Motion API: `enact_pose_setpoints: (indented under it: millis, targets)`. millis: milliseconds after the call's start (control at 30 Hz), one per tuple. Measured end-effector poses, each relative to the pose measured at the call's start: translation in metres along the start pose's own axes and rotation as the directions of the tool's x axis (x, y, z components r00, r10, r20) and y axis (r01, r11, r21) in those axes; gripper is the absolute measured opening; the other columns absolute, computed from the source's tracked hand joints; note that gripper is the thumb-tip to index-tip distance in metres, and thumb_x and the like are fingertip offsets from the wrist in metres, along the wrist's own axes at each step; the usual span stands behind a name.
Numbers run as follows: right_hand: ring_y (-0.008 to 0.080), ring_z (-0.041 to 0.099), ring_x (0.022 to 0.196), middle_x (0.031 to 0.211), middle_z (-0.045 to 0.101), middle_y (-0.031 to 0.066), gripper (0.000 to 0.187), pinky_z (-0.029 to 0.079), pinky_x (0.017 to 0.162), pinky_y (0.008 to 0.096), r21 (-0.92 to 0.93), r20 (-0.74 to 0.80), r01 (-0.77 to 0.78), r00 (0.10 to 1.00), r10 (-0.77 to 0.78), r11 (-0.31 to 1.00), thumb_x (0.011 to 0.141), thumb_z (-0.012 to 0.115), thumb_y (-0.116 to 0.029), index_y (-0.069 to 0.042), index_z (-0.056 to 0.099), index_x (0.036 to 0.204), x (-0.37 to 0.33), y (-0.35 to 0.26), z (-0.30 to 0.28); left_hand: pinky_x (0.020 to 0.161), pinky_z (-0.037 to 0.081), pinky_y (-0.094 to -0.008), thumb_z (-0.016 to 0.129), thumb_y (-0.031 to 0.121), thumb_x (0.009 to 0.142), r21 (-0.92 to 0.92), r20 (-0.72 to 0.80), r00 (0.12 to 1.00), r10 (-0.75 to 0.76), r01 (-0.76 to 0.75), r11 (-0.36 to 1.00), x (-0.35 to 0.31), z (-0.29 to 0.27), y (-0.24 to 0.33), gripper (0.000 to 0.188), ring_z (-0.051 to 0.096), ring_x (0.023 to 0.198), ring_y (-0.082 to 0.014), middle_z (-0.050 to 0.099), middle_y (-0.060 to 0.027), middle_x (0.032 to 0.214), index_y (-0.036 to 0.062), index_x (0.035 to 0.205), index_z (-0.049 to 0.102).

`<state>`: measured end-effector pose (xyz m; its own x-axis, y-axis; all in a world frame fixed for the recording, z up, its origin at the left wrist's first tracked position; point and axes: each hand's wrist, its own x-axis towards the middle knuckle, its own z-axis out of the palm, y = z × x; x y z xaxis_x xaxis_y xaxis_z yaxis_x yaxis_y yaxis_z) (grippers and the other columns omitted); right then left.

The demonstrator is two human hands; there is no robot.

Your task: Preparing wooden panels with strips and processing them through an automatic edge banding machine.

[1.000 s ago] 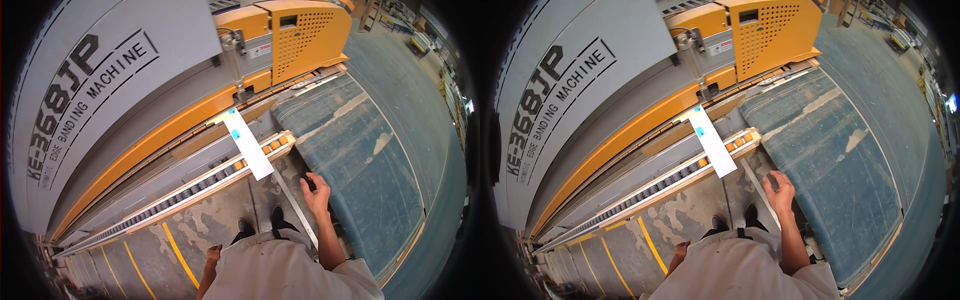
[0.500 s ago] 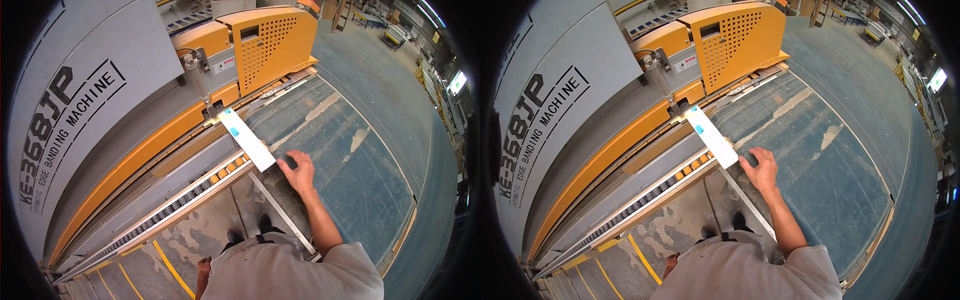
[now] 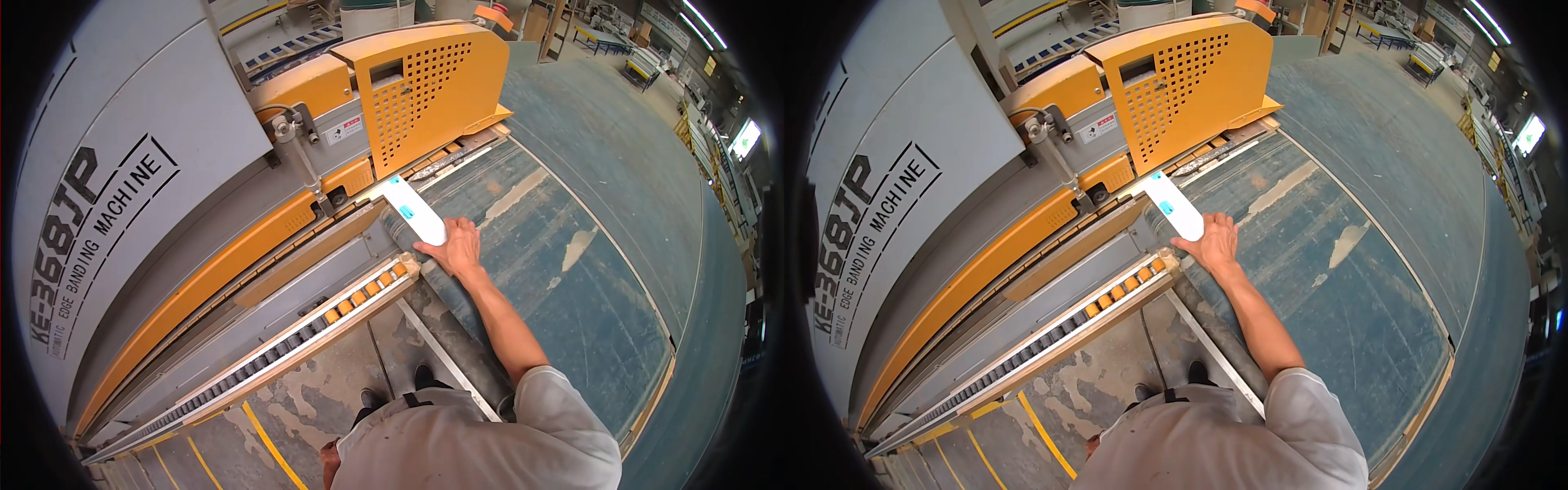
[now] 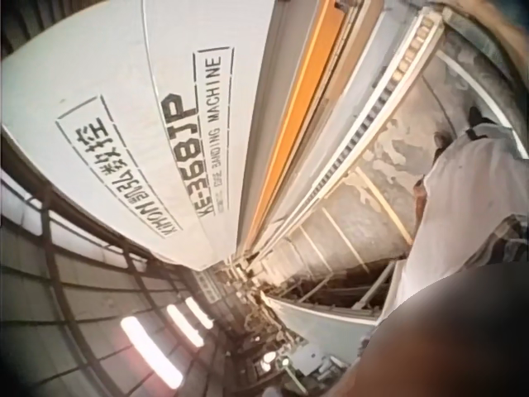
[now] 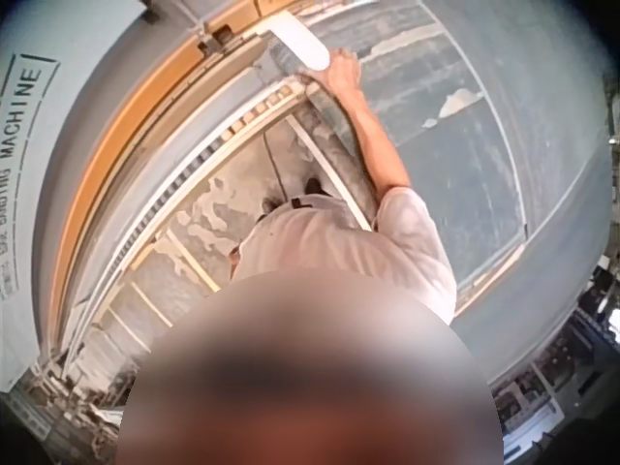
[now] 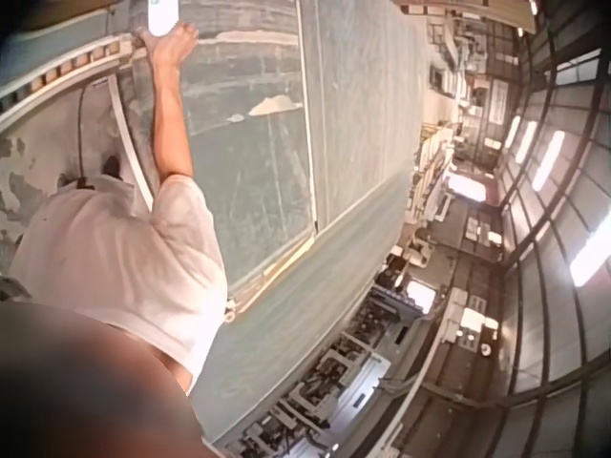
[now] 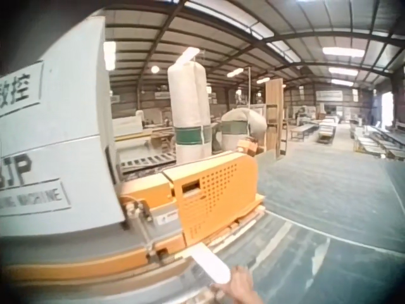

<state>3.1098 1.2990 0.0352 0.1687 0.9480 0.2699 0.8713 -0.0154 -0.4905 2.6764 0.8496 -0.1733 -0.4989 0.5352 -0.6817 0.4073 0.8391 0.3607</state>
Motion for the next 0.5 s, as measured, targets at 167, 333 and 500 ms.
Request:
enact_pose_setpoints:
  millis: [167,333,500]
  targets:
    - [0.0345,0.052,0.106,0.110,0.059,0.0179,0.079,0.040,0.095,0.0470,-0.054,-0.004,-0.019,1.000,0.019,0.998,0.059,0.086,-0.055,0.001,0.065,0.111,0.026,0.017,0.005,0.081,0.053,-0.0387,0.063,0.050,0.085,-0.008,-0.031,0.999,-0.036,0.036,0.999,-0.006,0.014,-0.008,0.042,0.070,0.094,-0.0285,0.072,-0.0146,0.095,0.0153,0.106,0.075]
    - [0.0345,0.052,0.109,0.112,0.059,0.0172,0.078,0.041,0.096,0.0461,-0.145,-0.037,-0.068,0.997,0.064,0.987,0.060,0.085,-0.054,-0.001,0.064,0.112,0.049,0.045,0.005,0.080,0.053,-0.0386,0.064,0.049,0.084,-0.014,-0.067,0.995,-0.080,0.079,0.997,-0.019,0.022,-0.011,0.042,0.070,0.093,-0.0284,0.072,-0.0147,0.094,0.0141,0.105,0.075]
    - [0.0361,0.054,0.108,0.110,0.059,0.0190,0.071,0.042,0.097,0.0487,-0.158,-0.018,-0.147,0.989,0.146,0.977,0.062,0.085,-0.049,0.001,0.066,0.108,0.072,0.083,0.000,0.079,0.053,-0.0385,0.065,0.049,0.084,-0.010,-0.101,0.988,-0.113,0.113,0.994,-0.033,0.025,-0.009,0.043,0.070,0.092,-0.0284,0.072,-0.0149,0.092,0.0129,0.105,0.075]
